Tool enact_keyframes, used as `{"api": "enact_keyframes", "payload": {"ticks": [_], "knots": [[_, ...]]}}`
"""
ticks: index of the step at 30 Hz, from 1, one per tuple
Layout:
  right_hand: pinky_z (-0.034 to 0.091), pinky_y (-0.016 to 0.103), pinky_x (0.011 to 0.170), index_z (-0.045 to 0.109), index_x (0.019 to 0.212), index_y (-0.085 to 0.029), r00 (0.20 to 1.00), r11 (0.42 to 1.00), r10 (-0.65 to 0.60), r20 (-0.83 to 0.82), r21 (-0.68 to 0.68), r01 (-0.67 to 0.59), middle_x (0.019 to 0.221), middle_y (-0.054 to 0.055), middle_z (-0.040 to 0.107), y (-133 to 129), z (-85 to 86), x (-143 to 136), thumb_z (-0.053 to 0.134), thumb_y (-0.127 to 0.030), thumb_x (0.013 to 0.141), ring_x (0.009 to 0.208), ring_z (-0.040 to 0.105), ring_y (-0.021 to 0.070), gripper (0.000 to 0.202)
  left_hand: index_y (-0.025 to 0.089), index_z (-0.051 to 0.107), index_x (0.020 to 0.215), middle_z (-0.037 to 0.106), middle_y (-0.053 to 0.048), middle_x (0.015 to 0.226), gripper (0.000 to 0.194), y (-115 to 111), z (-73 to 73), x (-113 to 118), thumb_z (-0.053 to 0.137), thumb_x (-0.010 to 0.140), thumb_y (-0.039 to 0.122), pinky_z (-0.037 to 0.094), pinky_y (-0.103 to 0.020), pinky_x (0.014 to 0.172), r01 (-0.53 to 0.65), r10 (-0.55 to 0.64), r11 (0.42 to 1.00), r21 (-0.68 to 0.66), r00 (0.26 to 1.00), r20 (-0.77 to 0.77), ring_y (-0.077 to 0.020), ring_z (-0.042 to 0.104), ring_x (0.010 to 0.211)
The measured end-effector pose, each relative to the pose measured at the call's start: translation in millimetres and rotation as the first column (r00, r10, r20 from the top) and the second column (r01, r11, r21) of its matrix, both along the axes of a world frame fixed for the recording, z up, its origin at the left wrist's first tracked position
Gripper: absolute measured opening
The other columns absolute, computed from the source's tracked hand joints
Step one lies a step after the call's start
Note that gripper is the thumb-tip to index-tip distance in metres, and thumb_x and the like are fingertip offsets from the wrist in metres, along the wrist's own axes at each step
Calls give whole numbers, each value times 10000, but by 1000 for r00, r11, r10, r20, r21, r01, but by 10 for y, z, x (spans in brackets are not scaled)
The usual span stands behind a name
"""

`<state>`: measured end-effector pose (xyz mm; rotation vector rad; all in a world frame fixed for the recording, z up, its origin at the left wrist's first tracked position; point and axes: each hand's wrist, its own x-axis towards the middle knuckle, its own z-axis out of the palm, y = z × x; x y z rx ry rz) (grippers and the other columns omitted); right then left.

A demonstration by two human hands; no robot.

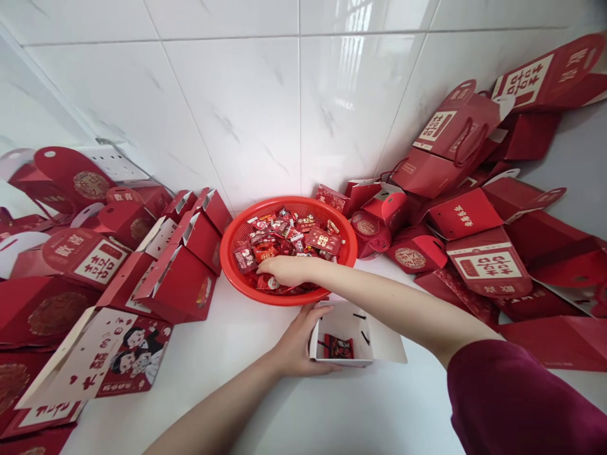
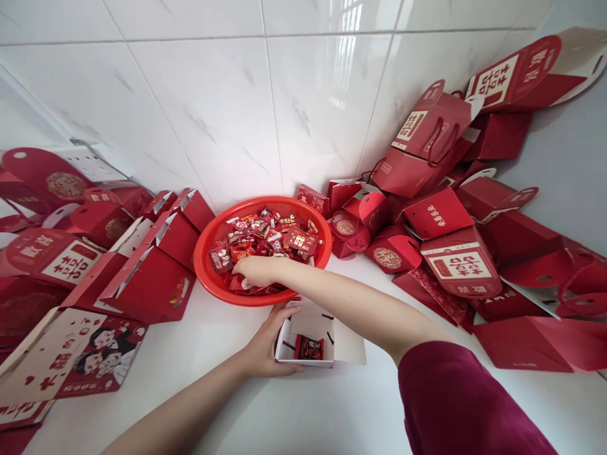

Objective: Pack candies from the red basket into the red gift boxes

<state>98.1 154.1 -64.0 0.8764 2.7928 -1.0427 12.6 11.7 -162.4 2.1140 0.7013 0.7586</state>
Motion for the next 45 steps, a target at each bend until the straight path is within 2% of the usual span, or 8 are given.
{"api": "enact_keyframes", "payload": {"ticks": [7,15,24,30,35,38,42,45], "knots": [[542,446,905,610,1203,-151,952,998,-29,306,-49,46,1219,93,624,207,86,-478,604,-360,969,1057,635,238,314,280,278,1475,371,-151,1472,1039,-7,19,2,853,630,467,346,-517,1135,4,-5,1000,20,1000,15,-364,360,1384],[530,300,679,699,948,-124,930,972,80,358,-235,7,892,49,704,322,-79,-496,563,-488,927,735,663,183,389,267,323,1473,378,-152,1486,1013,-19,26,-4,840,638,513,365,-505,1129,-15,15,999,-34,1000,1,-361,387,1373],[473,235,688,718,1068,-122,974,952,181,139,-273,-138,975,36,729,373,11,-159,684,-175,707,799,663,179,366,249,319,1475,403,-165,1482,1016,-27,29,-10,843,639,491,372,-503,1118,-5,5,999,-34,1000,7,-364,412,1355],[491,236,851,678,1179,-157,971,922,235,-40,-308,-235,1120,41,722,120,292,304,629,-146,823,985,674,178,360,255,318,1481,441,-165,1450,1035,-43,10,-19,851,626,495,403,-503,1082,-39,37,997,-61,999,-30,-367,458,1310],[476,318,949,642,1200,-172,976,1000,17,-215,-5,-18,1216,78,682,-176,411,792,630,-86,817,1084,642,212,392,255,322,1477,446,-175,1453,1011,-26,-2,-19,845,644,488,406,-511,1077,-31,31,998,-56,1000,3,-371,469,1309],[469,341,953,659,1114,-184,916,963,-153,-371,154,223,1129,65,708,-343,344,997,527,-91,898,1037,656,204,270,259,310,1479,423,-176,1478,1016,-15,-8,-16,848,646,480,393,-514,1092,-20,21,999,-47,1000,19,-374,449,1334],[490,315,883,648,1048,-207,777,866,-397,-488,82,494,1070,47,722,-494,152,1106,417,-294,1026,950,683,183,248,260,308,1477,413,-170,1482,1010,-10,-22,-3,848,649,463,376,-513,1107,-12,14,999,-38,999,45,-377,425,1355],[508,294,764,646,978,-191,750,839,-469,-467,31,543,844,33,738,-551,47,1124,360,-402,1047,774,696,176,362,258,309,1476,416,-170,1476,1011,-8,-42,7,849,646,461,376,-518,1101,-17,18,999,-30,999,51,-383,429,1347]]}}
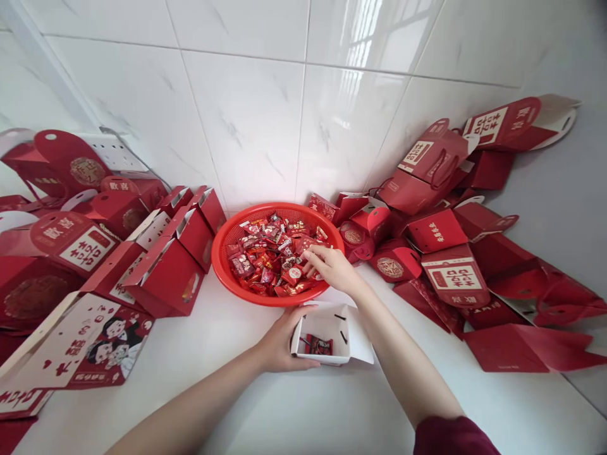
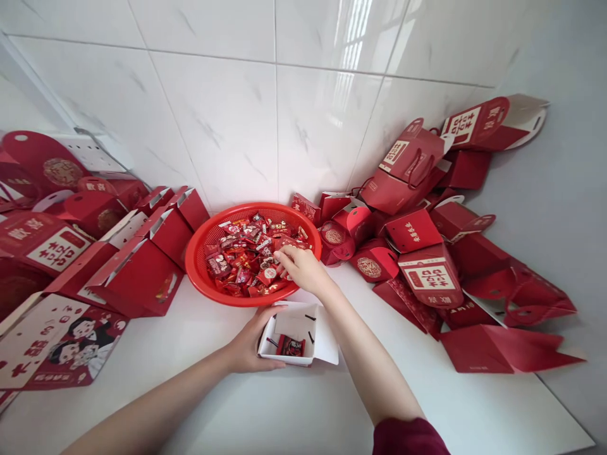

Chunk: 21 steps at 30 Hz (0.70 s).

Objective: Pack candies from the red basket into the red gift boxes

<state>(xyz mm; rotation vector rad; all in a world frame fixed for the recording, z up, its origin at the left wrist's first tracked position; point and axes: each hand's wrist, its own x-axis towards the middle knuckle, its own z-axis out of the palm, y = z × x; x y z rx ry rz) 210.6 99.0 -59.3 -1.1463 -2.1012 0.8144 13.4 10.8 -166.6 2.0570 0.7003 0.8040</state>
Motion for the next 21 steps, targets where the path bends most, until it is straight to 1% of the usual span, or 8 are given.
{"api": "enact_keyframes", "payload": {"ticks": [2,3,6,8,11,14,17,21], "knots": [[504,285,731,665,926,-192,1000,1000,21,12,-17,-21,773,20,730,-38,-3,23,375,-454,1039,726,688,175,407,263,305,1477,420,-167,1469,1022,-1,-15,2,853,639,466,377,-522,1098,-8,8,1000,6,1000,1,-382,433,1342],[502,283,738,679,922,-198,998,998,61,26,-31,-60,788,15,735,-64,17,44,406,-475,1027,739,689,175,402,263,305,1477,418,-167,1469,1028,-2,-21,1,856,634,468,374,-525,1101,-13,13,1000,6,1000,1,-383,431,1344],[503,292,824,695,1043,-223,972,976,213,100,-56,-209,985,21,751,-179,130,141,580,-464,950,885,699,193,282,261,301,1481,413,-170,1473,1028,-6,-28,-8,855,640,464,378,-524,1099,-20,19,1000,-10,1000,-20,-381,431,1345],[499,315,879,670,1145,-230,954,969,246,172,-34,-244,1099,41,735,-272,212,213,661,-376,903,979,691,215,282,262,299,1485,415,-171,1473,1019,-6,-24,-13,849,651,461,383,-520,1096,-18,17,1000,-23,999,-30,-378,435,1345],[506,334,898,666,1157,-237,956,980,186,227,23,-196,1123,39,730,-384,299,288,600,-186,911,1005,689,214,260,268,305,1483,414,-165,1469,1021,-3,-8,-14,853,643,461,366,-520,1111,-13,13,1000,-20,1000,-16,-376,424,1354],[519,319,876,694,1074,-242,977,992,92,192,71,-108,1075,10,743,-429,340,319,509,-71,910,952,701,187,301,281,313,1473,421,-149,1449,1015,0,10,-9,860,636,454,371,-505,1110,-22,22,1000,-14,1000,-1,-360,427,1349],[533,302,849,702,1023,-238,993,990,32,112,131,-47,1045,-1,745,-443,377,356,509,-62,909,937,700,174,285,288,307,1475,415,-144,1458,1003,0,22,-6,853,649,452,370,-499,1113,-24,24,1000,-20,1000,-8,-350,428,1349],[560,286,815,680,1071,-237,1000,988,-16,1,153,15,1084,5,726,-510,464,451,520,-107,934,959,694,167,248,278,303,1481,407,-149,1477,1009,1,18,-10,850,652,456,361,-510,1119,-20,19,999,-26,1000,-18,-356,418,1358]]}}
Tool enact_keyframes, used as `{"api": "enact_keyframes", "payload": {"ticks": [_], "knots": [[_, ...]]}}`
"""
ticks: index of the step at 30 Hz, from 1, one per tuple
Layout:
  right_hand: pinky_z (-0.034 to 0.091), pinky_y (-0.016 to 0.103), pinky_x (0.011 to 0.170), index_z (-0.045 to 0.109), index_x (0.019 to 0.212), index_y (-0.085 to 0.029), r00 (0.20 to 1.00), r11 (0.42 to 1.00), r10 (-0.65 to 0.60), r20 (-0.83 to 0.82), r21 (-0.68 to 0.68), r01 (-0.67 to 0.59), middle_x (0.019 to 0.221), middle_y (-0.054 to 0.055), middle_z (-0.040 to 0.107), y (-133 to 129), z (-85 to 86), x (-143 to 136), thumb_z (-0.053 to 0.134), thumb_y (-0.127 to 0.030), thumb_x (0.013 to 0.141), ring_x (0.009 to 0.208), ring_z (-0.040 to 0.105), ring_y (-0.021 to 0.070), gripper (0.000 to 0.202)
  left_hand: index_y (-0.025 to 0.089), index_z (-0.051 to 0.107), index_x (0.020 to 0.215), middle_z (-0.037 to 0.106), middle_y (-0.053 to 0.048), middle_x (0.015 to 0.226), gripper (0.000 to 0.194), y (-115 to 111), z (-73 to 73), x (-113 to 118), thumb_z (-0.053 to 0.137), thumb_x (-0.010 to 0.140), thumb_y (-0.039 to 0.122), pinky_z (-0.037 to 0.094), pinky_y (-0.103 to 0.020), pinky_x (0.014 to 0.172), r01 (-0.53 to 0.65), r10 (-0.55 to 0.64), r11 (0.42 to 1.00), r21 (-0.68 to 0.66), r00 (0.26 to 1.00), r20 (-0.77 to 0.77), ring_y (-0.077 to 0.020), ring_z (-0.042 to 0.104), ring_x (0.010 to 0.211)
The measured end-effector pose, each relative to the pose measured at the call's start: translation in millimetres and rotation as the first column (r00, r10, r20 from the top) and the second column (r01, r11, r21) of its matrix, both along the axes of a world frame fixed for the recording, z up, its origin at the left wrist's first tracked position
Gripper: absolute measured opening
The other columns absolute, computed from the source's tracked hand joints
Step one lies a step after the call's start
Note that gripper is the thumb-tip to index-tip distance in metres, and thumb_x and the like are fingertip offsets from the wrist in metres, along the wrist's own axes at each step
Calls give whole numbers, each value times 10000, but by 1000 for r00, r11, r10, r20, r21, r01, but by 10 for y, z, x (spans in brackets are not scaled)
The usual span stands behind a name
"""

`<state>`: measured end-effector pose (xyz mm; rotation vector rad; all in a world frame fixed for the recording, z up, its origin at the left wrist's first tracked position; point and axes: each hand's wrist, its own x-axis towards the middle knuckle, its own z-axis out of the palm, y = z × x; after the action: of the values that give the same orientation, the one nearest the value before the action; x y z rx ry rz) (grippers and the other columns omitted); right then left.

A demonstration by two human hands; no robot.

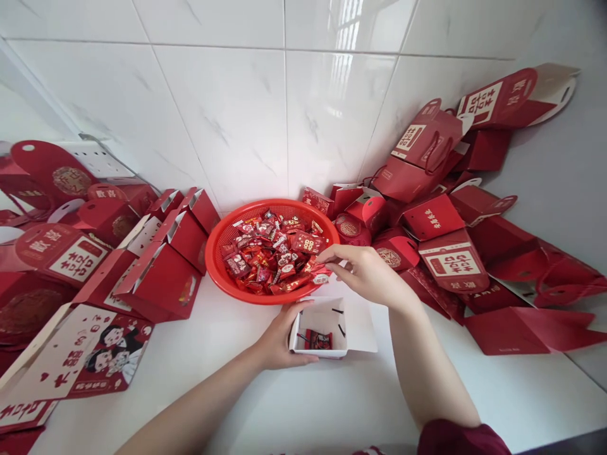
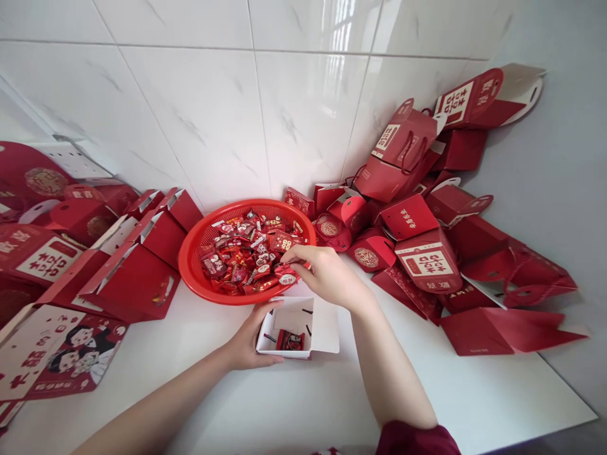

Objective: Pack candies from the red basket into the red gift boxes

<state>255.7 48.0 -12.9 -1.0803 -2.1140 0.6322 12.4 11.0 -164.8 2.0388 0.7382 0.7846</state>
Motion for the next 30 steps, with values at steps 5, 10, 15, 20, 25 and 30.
{"api": "enact_keyframes", "payload": {"ticks": [5,10,15,20,25,30], "knots": [[582,265,739,679,1083,-239,998,998,52,-36,-32,-53,1050,8,725,-152,105,62,516,-151,958,848,699,149,223,258,312,1481,400,-157,1481,988,2,-5,11,831,671,477,363,-516,1118,-5,4,1000,-15,1000,-2,-359,415,1357],[571,259,763,688,1061,-229,996,996,90,-7,29,-89,1044,7,735,-248,161,17,517,-95,935,869,704,149,251,246,313,1478,389,-162,1485,990,3,-4,45,827,667,488,341,-535,1128,-17,16,999,40,1000,15,-373,392,1372],[568,290,793,689,1056,-222,998,993,60,8,100,-61,1038,20,733,-391,243,34,480,-114,957,885,708,166,255,247,316,1474,391,-166,1490,980,-52,88,51,828,670,478,349,-536,1122,-62,67,993,102,996,-50,-376,398,1374],[551,267,783,680,1073,-226,1000,985,7,-25,172,-2,1056,20,734,-635,362,194,500,-166,982,929,700,173,210,276,339,1474,375,-147,1461,967,-306,325,59,821,661,482,380,-517,1111,-115,193,936,332,958,-213,-374,381,1374],[520,249,756,683,1030,-232,998,980,56,-9,190,-53,1024,1,739,-687,364,236,532,-150,960,902,690,158,185,274,267,1503,347,-143,1473,954,-565,375,117,795,722,422,396,-488,1115,-249,302,943,221,919,-252,-330,400,1368],[455,258,635,675,955,-218,963,985,26,267,155,-70,848,10,723,-645,298,55,508,-152,961,720,662,165,180,271,234,1506,354,-147,1475,963,-569,221,131,798,735,388,392,-525,1108,-262,279,958,113,945,-169,-332,406,1368]]}}
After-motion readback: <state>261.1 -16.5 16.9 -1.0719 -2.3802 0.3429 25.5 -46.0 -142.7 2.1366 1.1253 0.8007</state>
